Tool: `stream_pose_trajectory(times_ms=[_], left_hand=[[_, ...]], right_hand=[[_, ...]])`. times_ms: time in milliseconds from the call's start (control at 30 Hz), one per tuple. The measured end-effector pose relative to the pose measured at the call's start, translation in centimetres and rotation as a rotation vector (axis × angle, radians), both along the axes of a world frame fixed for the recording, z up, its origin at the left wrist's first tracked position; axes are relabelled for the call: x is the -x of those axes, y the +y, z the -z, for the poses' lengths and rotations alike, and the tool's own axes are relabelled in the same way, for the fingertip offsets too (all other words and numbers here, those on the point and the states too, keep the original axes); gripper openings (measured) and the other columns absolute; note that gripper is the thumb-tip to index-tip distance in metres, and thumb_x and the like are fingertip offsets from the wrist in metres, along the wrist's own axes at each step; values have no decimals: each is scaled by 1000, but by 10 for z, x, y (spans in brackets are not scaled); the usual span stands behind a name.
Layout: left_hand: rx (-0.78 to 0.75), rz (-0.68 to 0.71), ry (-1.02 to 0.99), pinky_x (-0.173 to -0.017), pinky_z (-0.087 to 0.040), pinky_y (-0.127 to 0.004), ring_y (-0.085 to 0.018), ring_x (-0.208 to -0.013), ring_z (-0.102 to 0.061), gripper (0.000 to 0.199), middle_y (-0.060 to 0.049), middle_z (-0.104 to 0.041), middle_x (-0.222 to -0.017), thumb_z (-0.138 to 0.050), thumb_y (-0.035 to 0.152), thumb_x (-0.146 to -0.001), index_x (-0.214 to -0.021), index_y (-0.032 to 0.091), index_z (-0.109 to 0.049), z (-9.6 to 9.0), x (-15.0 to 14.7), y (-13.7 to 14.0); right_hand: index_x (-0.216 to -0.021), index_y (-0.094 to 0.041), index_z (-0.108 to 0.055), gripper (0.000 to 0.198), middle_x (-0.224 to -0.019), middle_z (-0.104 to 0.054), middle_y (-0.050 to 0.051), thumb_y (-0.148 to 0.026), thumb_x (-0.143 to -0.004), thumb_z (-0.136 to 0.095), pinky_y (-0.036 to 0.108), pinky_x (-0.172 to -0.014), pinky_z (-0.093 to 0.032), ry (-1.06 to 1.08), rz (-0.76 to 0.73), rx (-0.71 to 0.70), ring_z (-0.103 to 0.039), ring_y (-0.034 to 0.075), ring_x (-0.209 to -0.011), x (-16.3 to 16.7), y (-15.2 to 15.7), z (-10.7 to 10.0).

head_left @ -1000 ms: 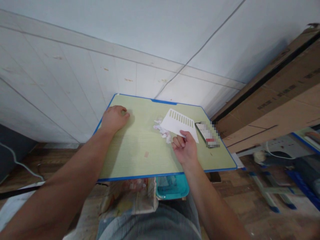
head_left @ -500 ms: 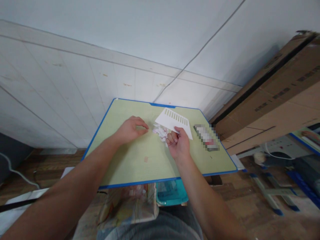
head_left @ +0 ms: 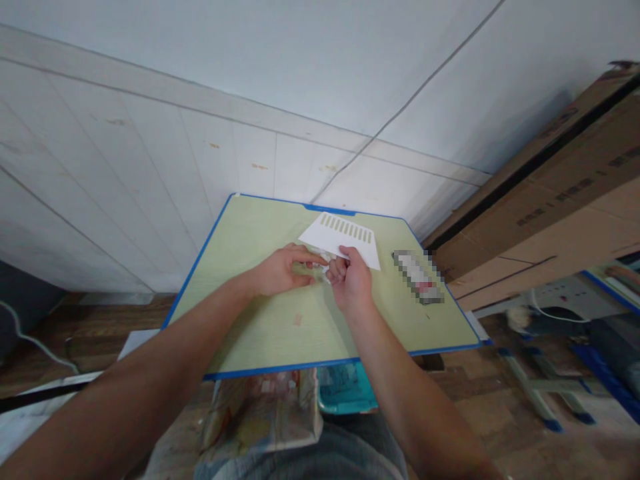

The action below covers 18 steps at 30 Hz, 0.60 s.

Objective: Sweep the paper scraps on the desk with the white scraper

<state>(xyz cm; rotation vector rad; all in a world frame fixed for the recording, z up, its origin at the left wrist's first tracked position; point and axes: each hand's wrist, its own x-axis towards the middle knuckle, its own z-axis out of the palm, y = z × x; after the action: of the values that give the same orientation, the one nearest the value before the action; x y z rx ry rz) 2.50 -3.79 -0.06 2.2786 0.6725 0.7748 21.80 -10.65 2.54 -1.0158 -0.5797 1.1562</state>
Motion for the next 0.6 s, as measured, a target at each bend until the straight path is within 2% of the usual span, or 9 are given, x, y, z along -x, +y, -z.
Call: stream_pose_trajectory(times_ms=[133,300,467,600], left_hand=[[-6,-21,28,-121,-58,-51,-32,-123,-80,31,-9,-89,-124,-89,28,-92,-122,29,-95,0,1,1],[8,-56,30,-119,-60,-49,-30,-119,-81,51,-8,-90,-125,-89,23,-88,-139,30,-92,-1,1,0],[14,-41,42,-122,-60,-52,-33,-124,-82,26,-8,-91,-125,-88,27,-89,-113,32,-96,-7,0,-3],[23,-66,37,-122,-60,-53,-33,-122,-83,32,-9,-91,-124,-88,28,-87,-117,32,-96,-9,1,-3]], right_hand=[[-77,-34,-30,57,-51,-25,-16,-39,-99,-82,29,-48,-34,32,25,11,-26,13,-46,0,3,0],[-77,-34,-30,54,-50,-27,-16,-37,-97,-80,28,-48,-32,54,30,2,-25,13,-46,0,5,0],[-77,-34,-30,54,-48,-28,-16,-39,-96,-80,27,-48,-33,47,49,-5,-27,12,-45,1,5,1],[-75,-34,-30,53,-47,-27,-16,-38,-96,-79,27,-48,-34,47,53,-14,-26,12,-45,1,7,-1]])
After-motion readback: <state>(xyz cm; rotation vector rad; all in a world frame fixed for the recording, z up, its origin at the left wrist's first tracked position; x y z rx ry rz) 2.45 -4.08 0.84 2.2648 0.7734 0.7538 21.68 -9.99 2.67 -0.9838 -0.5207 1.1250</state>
